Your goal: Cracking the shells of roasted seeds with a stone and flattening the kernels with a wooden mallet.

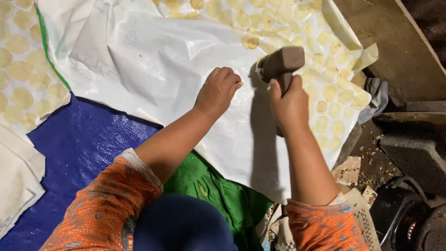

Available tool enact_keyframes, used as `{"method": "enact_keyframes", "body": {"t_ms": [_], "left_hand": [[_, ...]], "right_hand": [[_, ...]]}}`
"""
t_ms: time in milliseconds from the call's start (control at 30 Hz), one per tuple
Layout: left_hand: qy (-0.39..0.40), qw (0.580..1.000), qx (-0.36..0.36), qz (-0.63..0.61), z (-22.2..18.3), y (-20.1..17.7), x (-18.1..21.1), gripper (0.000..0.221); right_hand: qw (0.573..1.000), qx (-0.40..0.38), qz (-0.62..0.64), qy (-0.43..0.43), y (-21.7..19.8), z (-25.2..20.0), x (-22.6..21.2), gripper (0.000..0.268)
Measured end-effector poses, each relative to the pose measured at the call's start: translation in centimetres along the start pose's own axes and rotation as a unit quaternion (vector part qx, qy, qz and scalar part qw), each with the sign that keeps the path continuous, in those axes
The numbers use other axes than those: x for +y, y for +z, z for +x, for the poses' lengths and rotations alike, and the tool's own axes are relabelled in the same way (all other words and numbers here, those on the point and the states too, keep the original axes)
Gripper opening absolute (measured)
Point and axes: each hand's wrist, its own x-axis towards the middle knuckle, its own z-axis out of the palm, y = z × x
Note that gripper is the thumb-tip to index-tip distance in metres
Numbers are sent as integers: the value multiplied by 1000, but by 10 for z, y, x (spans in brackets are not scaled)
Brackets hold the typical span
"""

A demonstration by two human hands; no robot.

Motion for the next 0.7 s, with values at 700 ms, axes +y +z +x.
{"method": "enact_keyframes", "body": {"t_ms": [700], "left_hand": [[18,999,-28,22,-26,-7,-10,19]], "right_hand": [[999,-1,27,24,23,-64,16,46]]}}
